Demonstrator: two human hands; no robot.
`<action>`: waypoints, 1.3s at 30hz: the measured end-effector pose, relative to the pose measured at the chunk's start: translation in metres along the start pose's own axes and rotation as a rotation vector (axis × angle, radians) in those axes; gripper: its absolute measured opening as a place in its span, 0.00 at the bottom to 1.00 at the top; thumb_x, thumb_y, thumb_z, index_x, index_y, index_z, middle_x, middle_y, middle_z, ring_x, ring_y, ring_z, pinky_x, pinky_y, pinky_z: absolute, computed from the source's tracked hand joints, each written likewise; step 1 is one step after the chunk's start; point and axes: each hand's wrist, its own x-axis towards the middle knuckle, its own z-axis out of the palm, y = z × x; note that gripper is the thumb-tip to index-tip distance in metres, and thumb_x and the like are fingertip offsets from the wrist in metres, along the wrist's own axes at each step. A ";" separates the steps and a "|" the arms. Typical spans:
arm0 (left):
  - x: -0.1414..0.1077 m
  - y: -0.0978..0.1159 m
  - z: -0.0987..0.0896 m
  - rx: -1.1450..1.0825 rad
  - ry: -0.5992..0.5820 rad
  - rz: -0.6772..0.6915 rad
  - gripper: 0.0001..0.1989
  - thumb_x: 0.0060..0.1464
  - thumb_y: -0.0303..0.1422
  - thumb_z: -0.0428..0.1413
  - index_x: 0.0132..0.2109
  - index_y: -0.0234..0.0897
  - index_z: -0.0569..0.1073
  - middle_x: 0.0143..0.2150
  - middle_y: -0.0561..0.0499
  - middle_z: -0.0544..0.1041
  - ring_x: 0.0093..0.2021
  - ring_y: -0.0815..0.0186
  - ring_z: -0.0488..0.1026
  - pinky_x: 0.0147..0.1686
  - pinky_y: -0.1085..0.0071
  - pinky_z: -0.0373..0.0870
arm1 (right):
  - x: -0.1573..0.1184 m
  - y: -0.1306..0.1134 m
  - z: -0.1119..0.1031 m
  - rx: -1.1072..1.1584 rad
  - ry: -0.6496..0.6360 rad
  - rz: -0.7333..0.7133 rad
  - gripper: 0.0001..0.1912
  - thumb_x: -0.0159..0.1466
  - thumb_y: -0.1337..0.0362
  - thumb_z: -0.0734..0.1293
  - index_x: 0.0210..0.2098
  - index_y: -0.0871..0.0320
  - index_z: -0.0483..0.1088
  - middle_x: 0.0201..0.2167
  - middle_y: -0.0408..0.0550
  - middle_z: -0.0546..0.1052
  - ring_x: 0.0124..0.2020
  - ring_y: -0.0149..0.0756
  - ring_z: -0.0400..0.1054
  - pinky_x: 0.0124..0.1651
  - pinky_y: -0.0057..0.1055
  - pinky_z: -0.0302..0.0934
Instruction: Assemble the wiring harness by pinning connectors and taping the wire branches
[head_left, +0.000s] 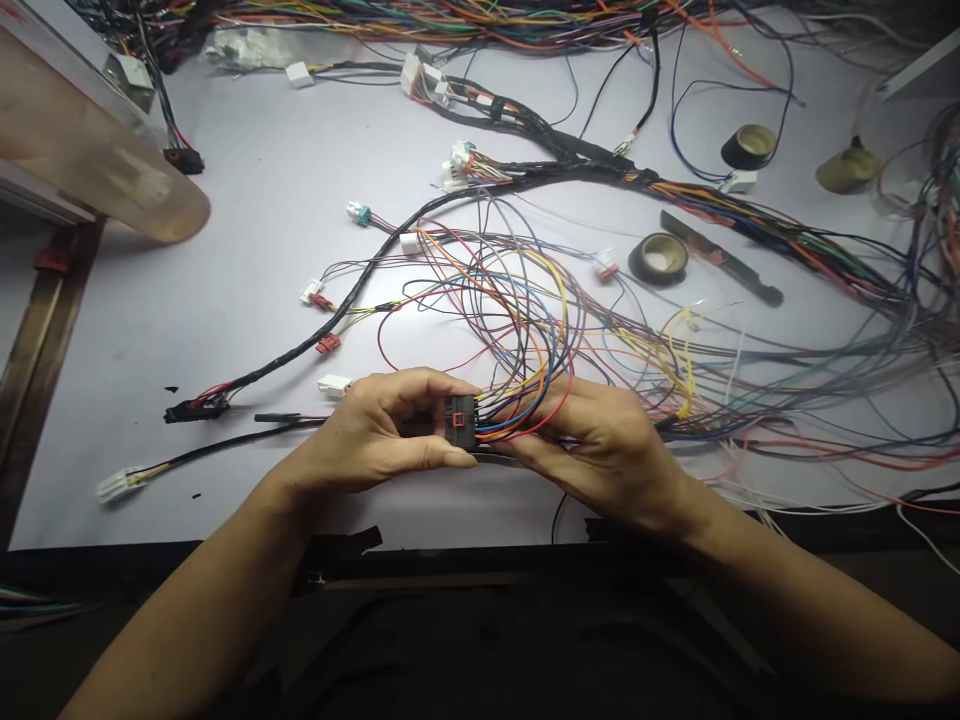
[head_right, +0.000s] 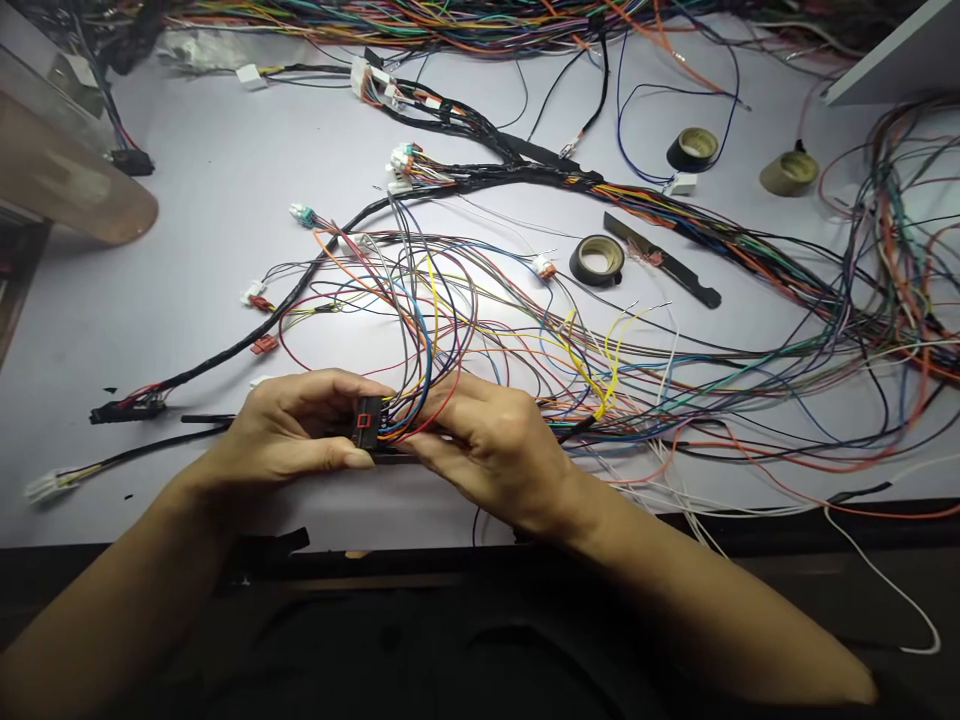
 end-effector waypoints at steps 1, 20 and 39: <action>0.000 0.000 0.000 -0.002 0.007 -0.008 0.20 0.47 0.28 0.66 0.49 0.36 0.75 0.41 0.46 0.80 0.42 0.62 0.78 0.44 0.69 0.75 | 0.000 0.000 -0.001 0.007 -0.002 0.005 0.06 0.64 0.70 0.67 0.39 0.58 0.75 0.34 0.46 0.79 0.35 0.29 0.75 0.39 0.23 0.70; -0.001 0.000 0.002 -0.072 0.009 0.022 0.21 0.48 0.24 0.64 0.50 0.39 0.74 0.43 0.46 0.79 0.43 0.63 0.77 0.46 0.68 0.75 | 0.004 0.001 0.000 0.248 -0.095 0.173 0.07 0.64 0.70 0.65 0.38 0.60 0.76 0.34 0.46 0.80 0.35 0.30 0.74 0.39 0.24 0.67; -0.163 0.090 -0.042 -0.014 0.766 0.353 0.19 0.43 0.29 0.67 0.45 0.34 0.79 0.32 0.50 0.76 0.28 0.74 0.68 0.30 0.77 0.66 | 0.005 -0.090 0.009 -0.266 -0.276 -0.121 0.19 0.66 0.59 0.64 0.55 0.57 0.67 0.46 0.54 0.76 0.43 0.42 0.73 0.43 0.41 0.69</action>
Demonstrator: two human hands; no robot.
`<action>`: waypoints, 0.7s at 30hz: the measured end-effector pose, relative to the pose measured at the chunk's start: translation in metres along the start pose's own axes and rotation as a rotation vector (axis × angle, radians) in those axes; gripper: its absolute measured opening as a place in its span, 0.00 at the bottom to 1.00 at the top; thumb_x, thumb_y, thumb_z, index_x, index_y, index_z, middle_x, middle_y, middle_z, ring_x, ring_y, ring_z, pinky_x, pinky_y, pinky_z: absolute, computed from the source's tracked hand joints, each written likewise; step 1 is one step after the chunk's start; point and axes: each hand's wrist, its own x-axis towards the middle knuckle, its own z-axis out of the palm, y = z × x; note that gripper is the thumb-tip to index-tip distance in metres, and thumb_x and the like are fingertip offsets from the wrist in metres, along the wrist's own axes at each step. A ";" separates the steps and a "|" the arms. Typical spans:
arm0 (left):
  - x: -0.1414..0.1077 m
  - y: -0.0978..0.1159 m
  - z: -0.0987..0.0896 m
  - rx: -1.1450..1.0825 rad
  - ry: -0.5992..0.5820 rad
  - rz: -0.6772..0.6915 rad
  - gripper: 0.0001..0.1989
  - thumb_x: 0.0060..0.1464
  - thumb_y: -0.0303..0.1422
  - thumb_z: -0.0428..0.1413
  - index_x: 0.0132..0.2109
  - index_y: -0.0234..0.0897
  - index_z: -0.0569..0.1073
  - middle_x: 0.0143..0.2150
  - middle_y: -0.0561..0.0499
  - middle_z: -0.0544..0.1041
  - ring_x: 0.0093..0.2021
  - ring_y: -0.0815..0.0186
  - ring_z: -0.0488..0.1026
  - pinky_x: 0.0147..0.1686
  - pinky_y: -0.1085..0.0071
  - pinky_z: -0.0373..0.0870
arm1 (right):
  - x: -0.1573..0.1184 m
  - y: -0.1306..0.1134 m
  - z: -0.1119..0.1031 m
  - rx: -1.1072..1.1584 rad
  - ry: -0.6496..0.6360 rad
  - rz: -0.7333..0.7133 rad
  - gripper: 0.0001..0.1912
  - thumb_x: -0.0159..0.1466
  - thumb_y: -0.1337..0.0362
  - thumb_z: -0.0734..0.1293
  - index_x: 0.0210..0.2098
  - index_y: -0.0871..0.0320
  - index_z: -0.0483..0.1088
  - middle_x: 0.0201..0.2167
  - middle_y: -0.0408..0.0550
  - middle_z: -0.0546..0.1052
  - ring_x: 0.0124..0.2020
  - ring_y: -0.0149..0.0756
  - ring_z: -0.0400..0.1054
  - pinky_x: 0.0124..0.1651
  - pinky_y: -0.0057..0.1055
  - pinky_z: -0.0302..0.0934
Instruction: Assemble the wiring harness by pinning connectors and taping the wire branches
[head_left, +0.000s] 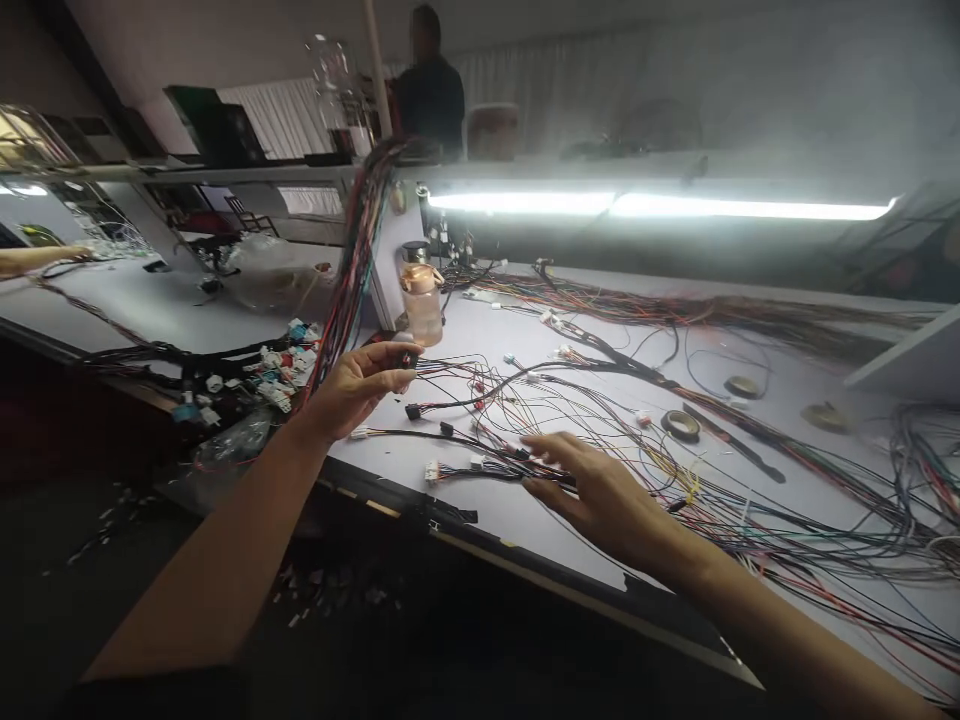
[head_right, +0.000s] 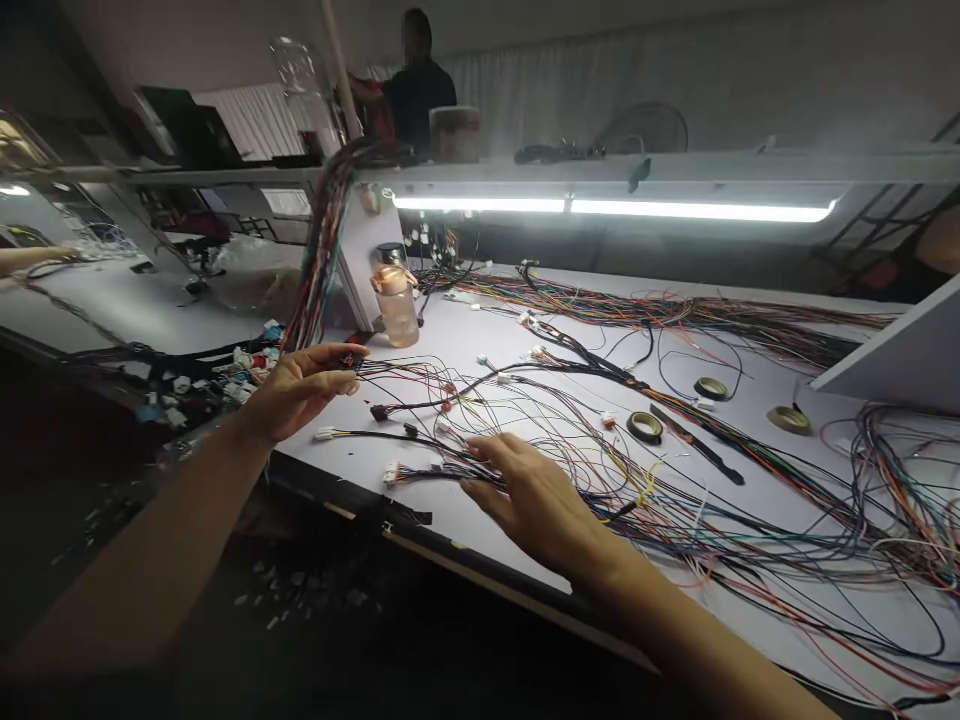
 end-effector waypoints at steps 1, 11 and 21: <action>-0.002 0.007 -0.003 0.014 -0.005 0.022 0.19 0.43 0.29 0.67 0.45 0.33 0.79 0.32 0.50 0.76 0.28 0.74 0.67 0.30 0.77 0.66 | 0.006 -0.008 0.000 -0.015 0.069 -0.034 0.22 0.66 0.57 0.64 0.57 0.58 0.65 0.50 0.56 0.74 0.48 0.44 0.71 0.47 0.44 0.68; -0.011 0.043 -0.009 0.132 -0.224 0.100 0.20 0.49 0.35 0.65 0.49 0.35 0.78 0.38 0.47 0.76 0.33 0.72 0.67 0.35 0.76 0.65 | 0.091 -0.063 0.027 -0.110 0.188 -0.147 0.22 0.67 0.52 0.63 0.54 0.60 0.64 0.47 0.56 0.77 0.50 0.44 0.70 0.51 0.41 0.61; 0.052 -0.038 -0.005 -0.264 -0.043 0.065 0.19 0.49 0.36 0.65 0.47 0.30 0.78 0.41 0.44 0.76 0.33 0.72 0.69 0.35 0.77 0.68 | 0.076 -0.015 0.067 -0.213 0.130 -0.139 0.15 0.72 0.60 0.54 0.37 0.60 0.67 0.27 0.47 0.77 0.24 0.31 0.71 0.27 0.27 0.50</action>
